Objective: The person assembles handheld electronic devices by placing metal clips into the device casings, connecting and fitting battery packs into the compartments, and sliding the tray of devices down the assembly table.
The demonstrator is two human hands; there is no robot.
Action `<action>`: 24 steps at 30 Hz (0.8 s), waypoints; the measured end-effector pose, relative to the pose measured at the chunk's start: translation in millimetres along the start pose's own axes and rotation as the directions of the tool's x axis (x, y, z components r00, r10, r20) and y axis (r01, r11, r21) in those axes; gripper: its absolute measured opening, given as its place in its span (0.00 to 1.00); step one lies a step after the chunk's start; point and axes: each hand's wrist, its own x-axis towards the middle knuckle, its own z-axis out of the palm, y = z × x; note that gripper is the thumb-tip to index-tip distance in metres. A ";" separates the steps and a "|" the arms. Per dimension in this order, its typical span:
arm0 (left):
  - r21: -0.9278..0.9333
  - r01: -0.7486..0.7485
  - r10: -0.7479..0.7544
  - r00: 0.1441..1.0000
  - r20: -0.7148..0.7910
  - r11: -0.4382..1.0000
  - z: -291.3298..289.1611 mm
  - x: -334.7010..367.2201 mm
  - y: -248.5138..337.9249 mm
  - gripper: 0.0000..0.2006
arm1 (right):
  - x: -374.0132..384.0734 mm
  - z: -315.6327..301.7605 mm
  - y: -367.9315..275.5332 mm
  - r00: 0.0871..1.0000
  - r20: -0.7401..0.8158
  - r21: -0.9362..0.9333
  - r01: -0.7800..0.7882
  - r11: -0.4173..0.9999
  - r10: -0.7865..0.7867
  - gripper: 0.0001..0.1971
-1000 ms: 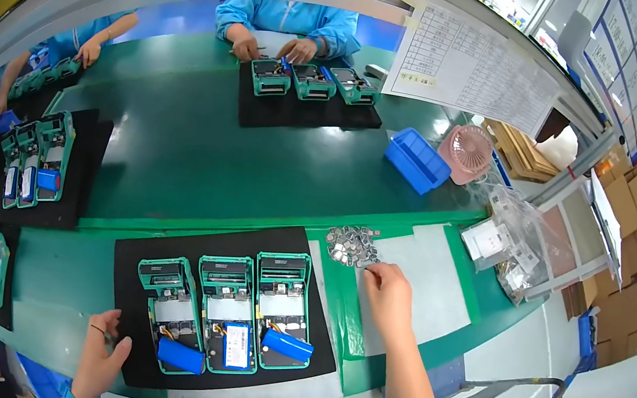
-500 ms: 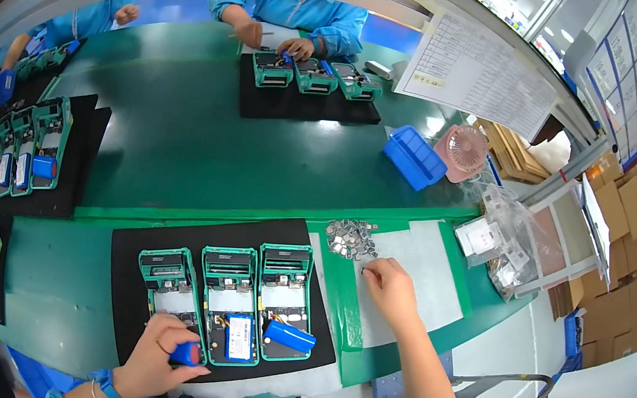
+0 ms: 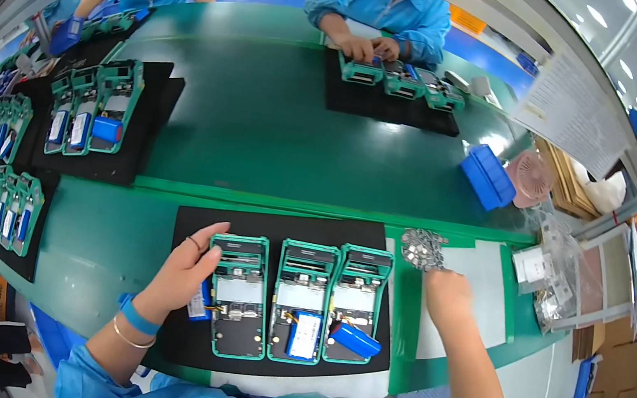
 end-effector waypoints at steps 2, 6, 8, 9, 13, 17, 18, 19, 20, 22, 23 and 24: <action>0.051 -0.092 0.091 0.996 0.010 0.994 -1.3 7.5 -9.0 0.23 | -7.2 -17.5 -6.2 0.998 -0.050 0.058 -0.036 0.998 0.039 0.03; -0.134 -0.071 0.062 0.996 -0.069 0.988 2.7 1.1 11.7 0.21 | -28.3 -82.3 -75.0 0.896 -0.443 0.646 0.335 0.686 -0.021 0.05; -0.014 -0.063 0.061 0.993 -0.101 0.998 0.7 -2.0 13.7 0.22 | -26.8 -88.8 -114.1 0.767 -0.581 0.520 0.607 0.601 -0.272 0.07; 0.120 -0.086 0.101 0.988 -0.119 0.989 0.1 -4.2 21.4 0.22 | -25.0 -91.9 -138.2 0.735 -0.594 0.494 0.654 0.573 -0.326 0.07; 0.259 -0.121 0.167 0.972 -0.164 0.958 2.8 -11.7 44.7 0.23 | -12.5 -76.3 -194.3 0.608 -0.643 0.333 0.770 0.544 -0.467 0.13; 0.252 -0.146 0.193 0.966 -0.171 0.957 4.3 -12.6 45.0 0.24 | -5.5 -68.0 -210.3 0.560 -0.659 0.234 0.787 0.571 -0.502 0.13; 0.242 -0.141 0.186 0.967 -0.174 0.960 5.3 -13.1 45.8 0.23 | -5.5 -66.7 -211.2 0.558 -0.658 0.235 0.790 0.566 -0.506 0.13; 0.244 -0.138 0.184 0.966 -0.179 0.960 5.4 -13.4 46.7 0.23 | -5.6 -65.6 -211.6 0.557 -0.658 0.210 0.782 0.587 -0.507 0.13; 0.246 -0.139 0.186 0.966 -0.178 0.959 5.7 -13.7 47.6 0.23 | -5.8 -64.6 -211.7 0.557 -0.658 0.187 0.772 0.607 -0.506 0.13; 0.252 -0.161 0.210 0.961 -0.181 0.954 5.1 -13.9 46.6 0.23 | -5.5 -65.2 -213.2 0.554 -0.659 0.179 0.773 0.609 -0.510 0.12; 0.247 -0.161 0.209 0.961 -0.182 0.956 3.4 -13.7 45.0 0.23 | -5.0 -66.2 -214.6 0.560 -0.648 0.165 0.765 0.622 -0.517 0.12; 0.253 -0.178 0.227 0.957 -0.182 0.951 1.4 -13.4 43.5 0.23 | -4.5 -67.1 -216.4 0.566 -0.637 0.151 0.757 0.636 -0.523 0.12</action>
